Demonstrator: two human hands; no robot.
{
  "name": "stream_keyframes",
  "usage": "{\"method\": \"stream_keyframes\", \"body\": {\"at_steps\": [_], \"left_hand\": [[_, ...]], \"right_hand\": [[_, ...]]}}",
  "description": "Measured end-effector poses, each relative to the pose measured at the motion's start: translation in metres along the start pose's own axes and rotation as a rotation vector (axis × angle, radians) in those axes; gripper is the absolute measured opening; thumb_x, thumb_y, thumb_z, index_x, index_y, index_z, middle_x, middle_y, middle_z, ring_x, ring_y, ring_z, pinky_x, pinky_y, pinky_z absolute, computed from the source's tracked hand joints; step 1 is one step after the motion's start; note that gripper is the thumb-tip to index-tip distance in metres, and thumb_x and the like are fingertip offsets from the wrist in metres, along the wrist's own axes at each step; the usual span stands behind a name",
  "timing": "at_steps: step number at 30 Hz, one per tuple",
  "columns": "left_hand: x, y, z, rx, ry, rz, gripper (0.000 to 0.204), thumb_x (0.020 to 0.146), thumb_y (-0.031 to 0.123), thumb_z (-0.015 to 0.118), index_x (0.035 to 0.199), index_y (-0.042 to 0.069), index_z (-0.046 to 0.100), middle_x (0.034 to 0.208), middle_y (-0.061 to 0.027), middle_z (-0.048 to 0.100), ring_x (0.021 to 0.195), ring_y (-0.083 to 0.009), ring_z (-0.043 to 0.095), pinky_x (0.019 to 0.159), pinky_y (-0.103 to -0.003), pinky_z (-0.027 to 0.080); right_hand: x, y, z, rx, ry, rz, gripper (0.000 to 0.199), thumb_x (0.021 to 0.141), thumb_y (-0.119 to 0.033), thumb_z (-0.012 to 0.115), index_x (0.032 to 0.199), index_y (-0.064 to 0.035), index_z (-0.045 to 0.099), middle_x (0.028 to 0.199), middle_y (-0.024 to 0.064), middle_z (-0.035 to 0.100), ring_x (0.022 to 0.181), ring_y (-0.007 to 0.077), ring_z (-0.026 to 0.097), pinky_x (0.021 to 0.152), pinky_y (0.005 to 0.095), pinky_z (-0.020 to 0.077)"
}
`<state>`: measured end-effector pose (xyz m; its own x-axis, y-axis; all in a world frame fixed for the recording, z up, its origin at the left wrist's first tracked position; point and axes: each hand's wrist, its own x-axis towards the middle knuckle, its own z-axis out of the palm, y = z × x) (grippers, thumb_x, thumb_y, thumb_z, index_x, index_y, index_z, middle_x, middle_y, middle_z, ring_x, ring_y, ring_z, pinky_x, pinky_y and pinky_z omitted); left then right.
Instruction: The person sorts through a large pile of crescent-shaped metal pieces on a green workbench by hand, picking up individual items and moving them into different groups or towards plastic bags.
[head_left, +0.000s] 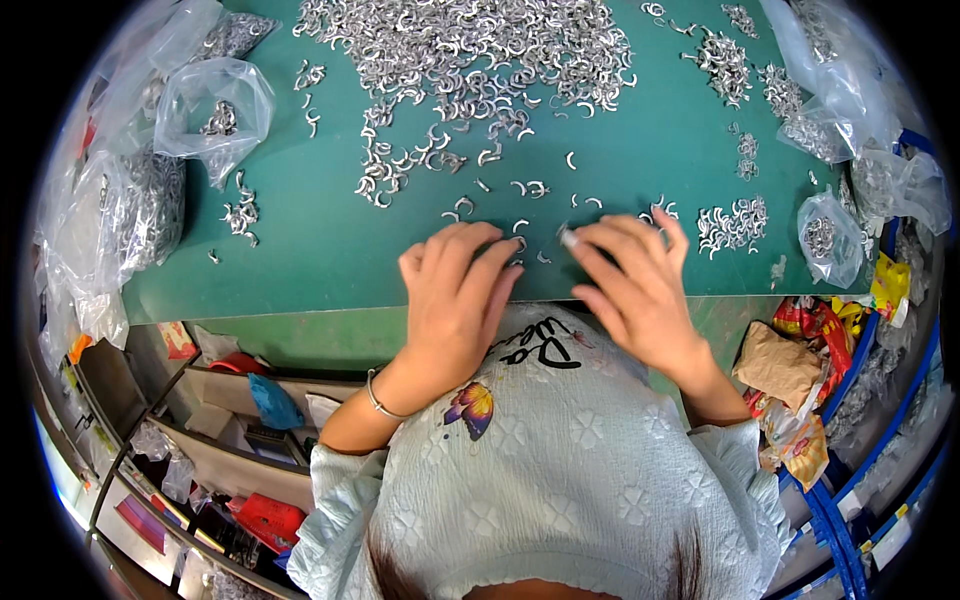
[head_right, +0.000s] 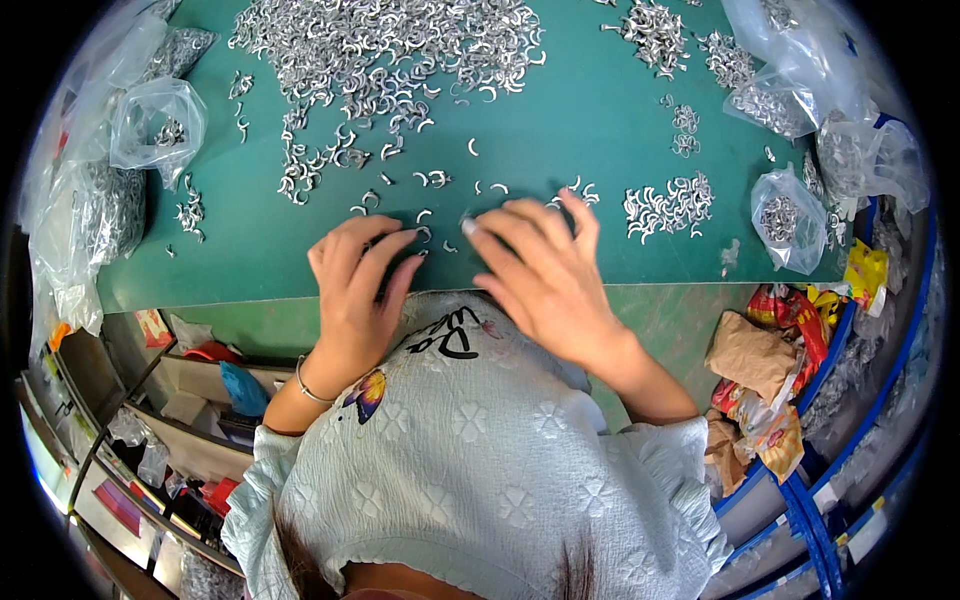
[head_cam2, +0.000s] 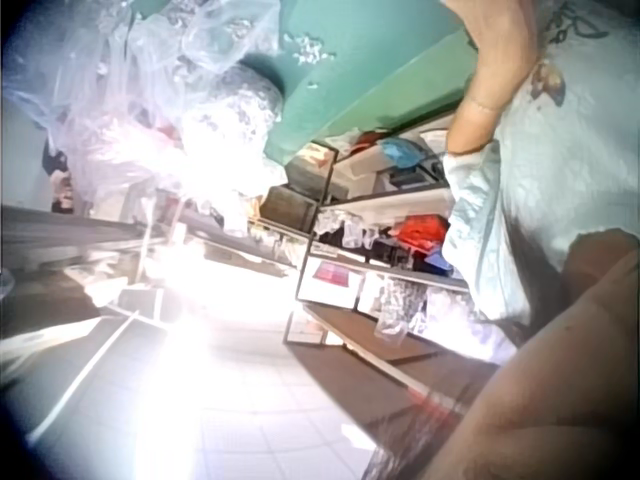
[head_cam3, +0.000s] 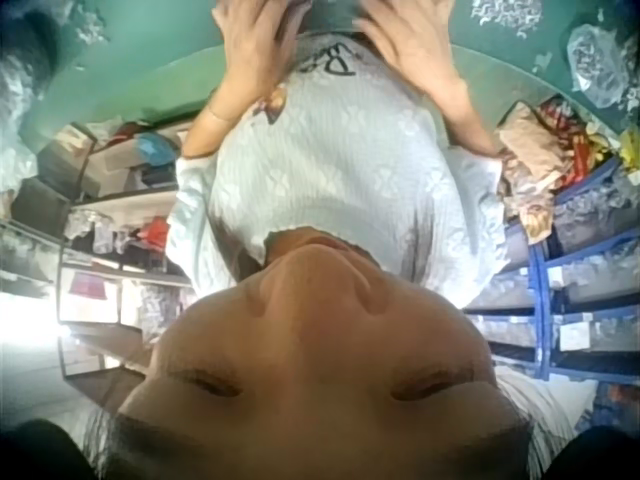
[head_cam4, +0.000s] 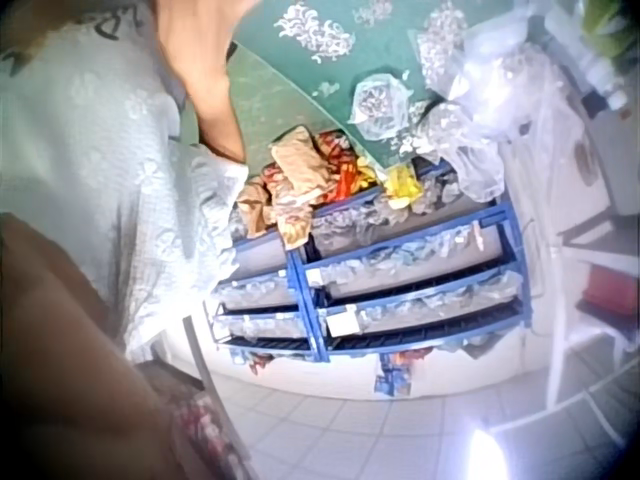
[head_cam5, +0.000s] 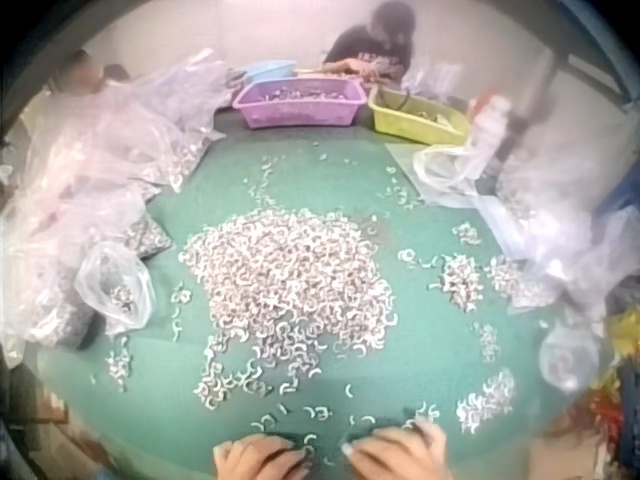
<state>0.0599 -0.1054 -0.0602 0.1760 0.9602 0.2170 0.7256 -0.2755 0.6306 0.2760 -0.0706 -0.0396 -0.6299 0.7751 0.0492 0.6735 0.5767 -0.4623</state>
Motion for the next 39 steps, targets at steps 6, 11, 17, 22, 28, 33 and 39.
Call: {"method": "stream_keyframes", "body": {"at_steps": [6, 11, 17, 22, 28, 33, 39], "left_hand": [[-0.009, 0.003, 0.004, -0.027, 0.009, -0.017, 0.042, 0.067, 0.008, 0.081, 0.105, 0.006, 0.063, 0.106, -0.0069, 0.06, 0.099, -0.0253, 0.056, 0.083, -0.036, 0.035], [-0.006, 0.006, 0.007, -0.018, -0.006, -0.008, 0.041, 0.068, 0.007, 0.078, 0.107, 0.007, 0.064, 0.11, -0.0063, 0.059, 0.101, -0.026, 0.055, 0.083, -0.038, 0.035], [-0.01, 0.002, 0.016, 0.01, -0.048, 0.083, 0.037, 0.069, 0.003, 0.075, 0.104, 0.007, 0.066, 0.11, -0.0065, 0.06, 0.1, -0.0256, 0.056, 0.083, -0.037, 0.037], [-0.022, -0.001, -0.001, -0.063, 0.103, -0.064, 0.035, 0.07, -0.003, 0.074, 0.103, 0.006, 0.066, 0.105, -0.0088, 0.06, 0.097, -0.0253, 0.058, 0.083, -0.036, 0.038], [-0.023, -0.014, -0.012, 0.051, 0.068, -0.194, 0.046, 0.072, 0.0, 0.075, 0.116, 0.007, 0.064, 0.11, -0.0082, 0.056, 0.098, -0.0236, 0.053, 0.085, -0.035, 0.036], [-0.015, -0.012, -0.004, 0.052, -0.033, -0.108, 0.043, 0.076, 0.011, 0.073, 0.118, 0.014, 0.064, 0.112, -0.007, 0.052, 0.101, -0.0252, 0.049, 0.083, -0.04, 0.033], [-0.02, -0.023, -0.009, -0.006, 0.053, -0.142, 0.03, 0.076, 0.004, 0.072, 0.104, 0.008, 0.064, 0.104, -0.0077, 0.055, 0.091, -0.0249, 0.052, 0.078, -0.038, 0.035]], "right_hand": [[0.002, -0.007, 0.011, 0.025, -0.036, -0.062, 0.042, 0.077, -0.017, 0.072, 0.117, -0.0069, 0.064, 0.116, 0.004, 0.056, 0.113, 0.0229, 0.049, 0.102, 0.0519, 0.0269], [0.01, 0.01, 0.006, 0.014, 0.139, 0.077, 0.039, 0.079, -0.015, 0.07, 0.116, -0.006, 0.063, 0.124, 0.0052, 0.053, 0.115, 0.0273, 0.047, 0.1, 0.0509, 0.0291], [0.016, -0.004, 0.011, -0.175, 0.048, 0.095, 0.042, 0.08, -0.015, 0.069, 0.121, -0.0089, 0.061, 0.131, 0.0048, 0.051, 0.121, 0.0285, 0.043, 0.104, 0.0532, 0.0244], [0.006, 0.004, 0.012, -0.031, 0.21, 0.043, 0.032, 0.078, -0.013, 0.07, 0.109, -0.0074, 0.068, 0.118, 0.0062, 0.059, 0.109, 0.0276, 0.052, 0.1, 0.0478, 0.0283], [0.014, -0.01, 0.025, 0.092, 0.132, -0.108, 0.036, 0.072, -0.011, 0.072, 0.108, -0.0099, 0.068, 0.11, 0.0041, 0.059, 0.099, 0.0232, 0.053, 0.087, 0.0411, 0.0336], [0.02, -0.009, 0.039, 0.114, 0.113, -0.156, 0.033, 0.072, -0.013, 0.072, 0.104, -0.01, 0.069, 0.104, 0.0038, 0.059, 0.094, 0.0212, 0.053, 0.082, 0.0389, 0.0353], [0.018, -0.003, 0.036, 0.191, 0.142, -0.13, 0.032, 0.071, -0.008, 0.074, 0.102, -0.0068, 0.068, 0.099, 0.0053, 0.059, 0.083, 0.0209, 0.054, 0.072, 0.0345, 0.0378]]}}
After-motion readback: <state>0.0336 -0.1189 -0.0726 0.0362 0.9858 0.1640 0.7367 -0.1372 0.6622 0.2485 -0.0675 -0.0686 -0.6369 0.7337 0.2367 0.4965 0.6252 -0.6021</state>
